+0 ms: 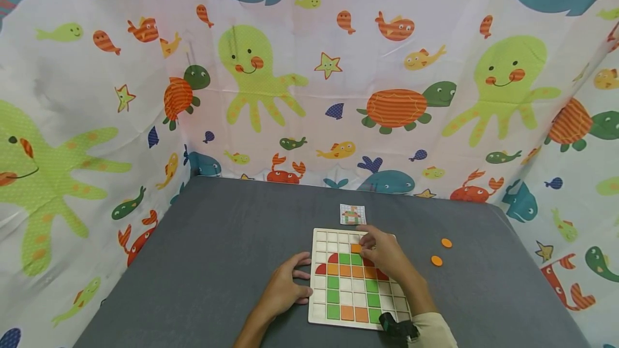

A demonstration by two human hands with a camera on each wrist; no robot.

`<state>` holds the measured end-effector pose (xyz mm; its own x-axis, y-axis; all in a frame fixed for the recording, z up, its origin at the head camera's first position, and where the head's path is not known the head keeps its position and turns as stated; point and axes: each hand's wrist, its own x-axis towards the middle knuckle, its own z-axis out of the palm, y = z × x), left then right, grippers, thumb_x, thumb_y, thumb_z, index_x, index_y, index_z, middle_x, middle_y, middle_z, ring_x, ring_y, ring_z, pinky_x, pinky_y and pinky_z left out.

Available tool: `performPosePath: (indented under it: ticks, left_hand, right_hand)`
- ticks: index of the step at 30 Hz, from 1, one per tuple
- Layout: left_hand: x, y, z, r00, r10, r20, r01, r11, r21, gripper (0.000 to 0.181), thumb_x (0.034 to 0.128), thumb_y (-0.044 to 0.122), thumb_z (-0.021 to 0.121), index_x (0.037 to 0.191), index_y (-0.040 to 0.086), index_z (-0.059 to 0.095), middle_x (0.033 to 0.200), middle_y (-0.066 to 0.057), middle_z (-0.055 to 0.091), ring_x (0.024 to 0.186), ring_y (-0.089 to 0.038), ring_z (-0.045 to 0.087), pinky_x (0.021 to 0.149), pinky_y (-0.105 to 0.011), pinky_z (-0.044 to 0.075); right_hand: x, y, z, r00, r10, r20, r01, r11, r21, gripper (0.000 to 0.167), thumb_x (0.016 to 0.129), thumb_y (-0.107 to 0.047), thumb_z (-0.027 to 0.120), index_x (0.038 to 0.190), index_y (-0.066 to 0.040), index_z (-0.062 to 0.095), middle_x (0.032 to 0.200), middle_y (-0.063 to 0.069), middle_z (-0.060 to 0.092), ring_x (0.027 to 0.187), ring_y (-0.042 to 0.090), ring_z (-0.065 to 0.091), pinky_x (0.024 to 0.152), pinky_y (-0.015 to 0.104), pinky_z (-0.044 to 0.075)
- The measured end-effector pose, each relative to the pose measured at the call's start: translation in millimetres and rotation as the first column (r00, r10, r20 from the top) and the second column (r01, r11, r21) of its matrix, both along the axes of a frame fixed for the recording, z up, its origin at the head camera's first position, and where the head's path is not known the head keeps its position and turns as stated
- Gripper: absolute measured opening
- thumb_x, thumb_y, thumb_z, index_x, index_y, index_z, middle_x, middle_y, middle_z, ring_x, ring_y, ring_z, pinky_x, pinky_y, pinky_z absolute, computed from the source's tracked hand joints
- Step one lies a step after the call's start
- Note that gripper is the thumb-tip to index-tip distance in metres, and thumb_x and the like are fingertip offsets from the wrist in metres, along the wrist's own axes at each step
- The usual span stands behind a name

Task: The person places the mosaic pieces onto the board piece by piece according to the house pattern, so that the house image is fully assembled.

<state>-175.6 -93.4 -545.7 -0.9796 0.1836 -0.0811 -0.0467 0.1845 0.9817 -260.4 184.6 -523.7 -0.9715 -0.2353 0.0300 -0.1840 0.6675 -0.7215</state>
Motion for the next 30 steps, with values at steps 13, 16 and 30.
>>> performPosePath:
  ticks: [13,16,30]
  left_hand:
    - [-0.5,0.5,-0.4,1.0,0.0,-0.003,0.0,1.0,-0.017,0.08,0.0762,-0.016,0.079,0.15,0.005,0.055,0.146,-0.016,0.06,0.112,-0.029,0.067,0.06,-0.038,0.065]
    - [-0.7,0.5,-0.7,1.0,0.0,-0.001,0.0,1.0,-0.02,0.08,0.0761,-0.016,0.079,0.15,0.005,0.056,0.146,-0.016,0.06,0.112,-0.029,0.067,0.06,-0.038,0.065]
    - [-0.7,-0.1,-0.8,1.0,-0.001,0.008,0.001,1.0,-0.014,0.081,0.0771,-0.016,0.079,0.151,0.005,0.055,0.146,-0.015,0.06,0.113,-0.029,0.066,0.06,-0.038,0.066]
  right_hand:
    - [2.7,-3,-0.3,1.0,0.003,-0.015,-0.003,1.0,-0.009,0.058,0.092,0.004,0.077,0.146,-0.01,0.062,0.108,0.005,0.074,0.1,0.022,0.071,0.089,0.044,0.063]
    - [3.6,-1,-0.5,1.0,0.0,-0.017,0.0,1.0,-0.018,0.057,0.092,0.002,0.077,0.146,-0.012,0.062,0.108,0.004,0.074,0.1,0.022,0.072,0.087,0.042,0.063]
    - [14.4,18,4.9,0.995,-0.047,-0.089,0.041,0.996,-0.074,0.054,0.095,-0.005,0.078,0.146,-0.013,0.063,0.117,0.011,0.073,0.105,0.028,0.072,0.081,0.037,0.06]
